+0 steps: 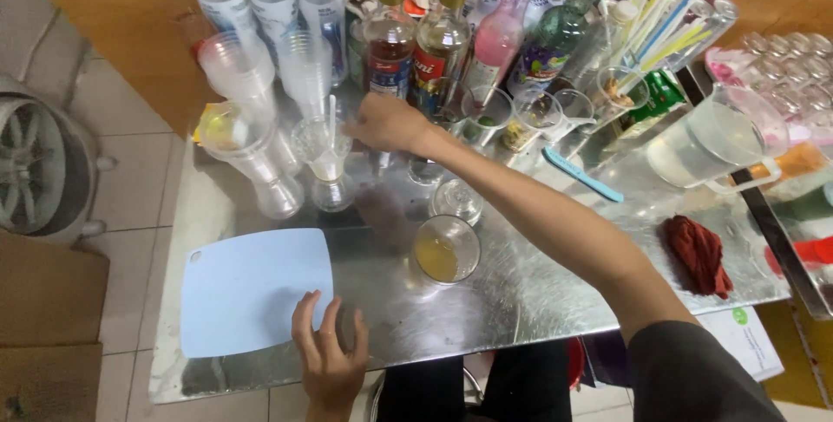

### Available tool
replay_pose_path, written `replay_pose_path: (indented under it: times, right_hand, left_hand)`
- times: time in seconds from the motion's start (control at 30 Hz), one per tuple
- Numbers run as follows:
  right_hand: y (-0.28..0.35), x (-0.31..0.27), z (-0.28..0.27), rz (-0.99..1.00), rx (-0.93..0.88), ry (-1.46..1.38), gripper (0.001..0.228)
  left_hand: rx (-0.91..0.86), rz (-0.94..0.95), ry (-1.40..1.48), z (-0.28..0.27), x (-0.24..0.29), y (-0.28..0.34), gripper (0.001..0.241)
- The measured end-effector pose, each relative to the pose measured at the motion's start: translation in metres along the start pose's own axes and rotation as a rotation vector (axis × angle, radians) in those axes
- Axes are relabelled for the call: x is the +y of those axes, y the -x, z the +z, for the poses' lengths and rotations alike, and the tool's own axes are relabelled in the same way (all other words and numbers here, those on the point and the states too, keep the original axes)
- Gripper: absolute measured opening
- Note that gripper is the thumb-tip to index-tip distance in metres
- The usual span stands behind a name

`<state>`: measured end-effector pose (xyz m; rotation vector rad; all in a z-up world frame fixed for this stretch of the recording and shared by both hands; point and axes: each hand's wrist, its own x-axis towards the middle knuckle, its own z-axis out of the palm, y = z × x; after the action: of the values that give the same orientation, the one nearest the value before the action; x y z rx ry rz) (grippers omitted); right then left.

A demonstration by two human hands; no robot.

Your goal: The person prepares a beverage by pouring liquids into a glass, adding ice, and cutting a lime. They then add the lime to the glass, seal it with a lid, and shake the mixture vigorously.

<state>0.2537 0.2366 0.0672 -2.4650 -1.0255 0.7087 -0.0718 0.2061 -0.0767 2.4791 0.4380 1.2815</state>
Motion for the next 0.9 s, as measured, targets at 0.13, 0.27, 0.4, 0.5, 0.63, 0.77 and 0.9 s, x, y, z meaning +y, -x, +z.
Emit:
replay_pose_path:
  times: [0.13, 0.27, 0.4, 0.5, 0.63, 0.77, 0.9]
  right_hand:
    - [0.083, 0.01, -0.036, 0.013, 0.096, -0.085, 0.059]
    - [0.164, 0.078, -0.051, 0.178, 0.555, -0.329, 0.024]
    - [0.191, 0.16, -0.054, 0.518, 0.891, -0.525, 0.025]
    - [0.174, 0.204, -0.056, 0.655, 0.744, -0.635, 0.036]
    - [0.14, 0.229, -0.059, 0.748, 0.603, -1.078, 0.048]
    - [0.117, 0.249, -0.053, 0.763, 0.842, -1.123, 0.03]
    - [0.131, 0.248, -0.055, 0.686, 0.941, -1.119, 0.021]
  left_hand:
    - [0.001, 0.01, 0.014, -0.004, 0.004, -0.004, 0.028]
    - [-0.034, -0.018, -0.044, -0.002, 0.006, -0.001, 0.027]
    - [0.038, -0.003, -0.038, -0.002, 0.008, -0.003, 0.019]
    - [0.022, -0.003, -0.053, 0.0, 0.006, 0.002, 0.022]
    - [0.016, -0.045, -0.051, 0.005, 0.003, 0.011, 0.024]
    - [0.031, -0.031, -0.027, 0.002, 0.006, 0.012, 0.02]
    - [0.187, 0.148, 0.186, 0.006, 0.001, 0.031, 0.026]
